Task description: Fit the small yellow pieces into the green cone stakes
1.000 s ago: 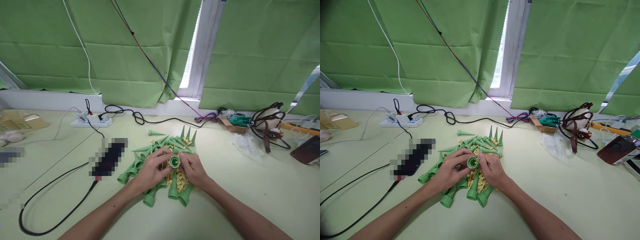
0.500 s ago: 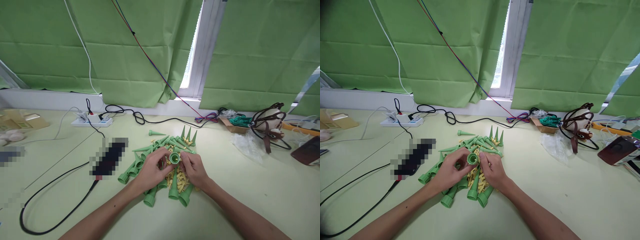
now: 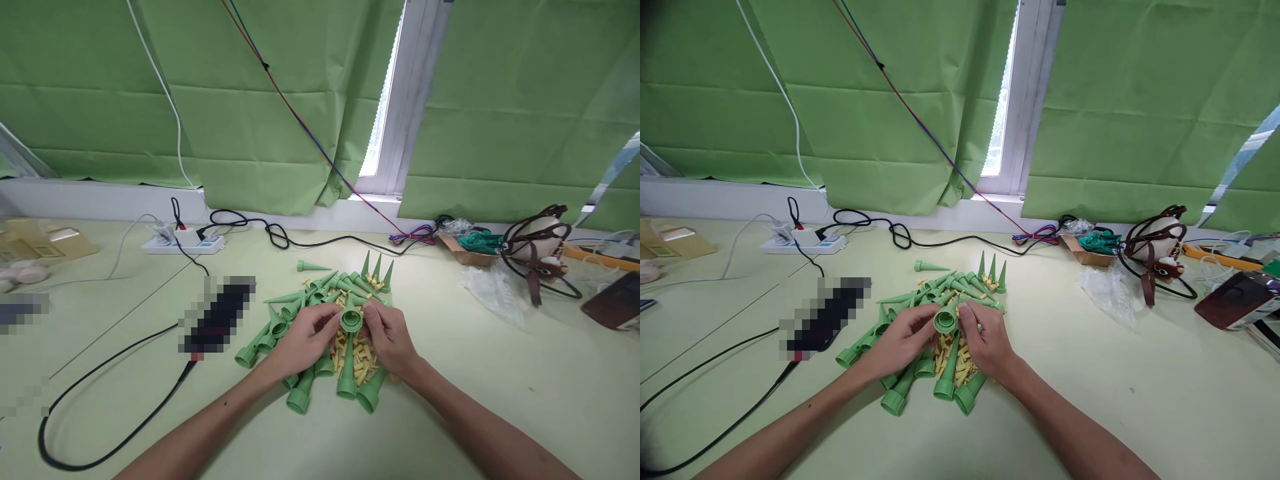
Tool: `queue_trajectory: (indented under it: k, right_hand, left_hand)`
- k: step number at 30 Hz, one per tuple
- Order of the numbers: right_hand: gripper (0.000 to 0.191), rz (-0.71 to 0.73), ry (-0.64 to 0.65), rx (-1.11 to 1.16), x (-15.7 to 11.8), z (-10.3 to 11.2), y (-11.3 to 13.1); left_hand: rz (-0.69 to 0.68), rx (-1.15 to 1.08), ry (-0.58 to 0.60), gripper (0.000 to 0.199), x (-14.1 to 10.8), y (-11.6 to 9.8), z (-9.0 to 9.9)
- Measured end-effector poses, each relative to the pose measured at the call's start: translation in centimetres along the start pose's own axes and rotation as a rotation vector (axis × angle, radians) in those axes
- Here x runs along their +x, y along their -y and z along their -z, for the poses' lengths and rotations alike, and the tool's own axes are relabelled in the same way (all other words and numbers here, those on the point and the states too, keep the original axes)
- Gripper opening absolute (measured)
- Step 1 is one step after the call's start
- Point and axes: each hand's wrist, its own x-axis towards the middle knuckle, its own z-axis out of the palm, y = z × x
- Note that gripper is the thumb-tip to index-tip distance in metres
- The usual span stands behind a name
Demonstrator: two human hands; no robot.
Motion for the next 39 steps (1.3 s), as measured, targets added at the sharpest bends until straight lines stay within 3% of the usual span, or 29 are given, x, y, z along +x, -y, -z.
queue_trajectory:
  k: [5, 19, 33, 39]
  right_hand:
    - [0.040, 0.037, 0.041, -0.018, 0.1, 0.0, -0.1]
    - [0.036, 0.032, 0.107, -0.025, 0.2, 0.0, -0.3]
    - [0.036, 0.000, 0.121, -0.021, 0.1, -0.1, -0.8]
    - [0.038, 0.005, 0.109, -0.054, 0.3, -0.1, -0.7]
  left_hand:
    - [0.117, -0.160, 0.011, 0.047, 0.0, 0.4, 0.0]
    - [0.130, -0.239, 0.087, 0.042, -0.2, 0.0, 0.4]
    - [0.034, -0.119, 0.071, 0.034, -0.2, -0.6, 0.6]
    - [-0.091, 0.026, 0.013, 0.026, -0.2, -1.0, 0.5]
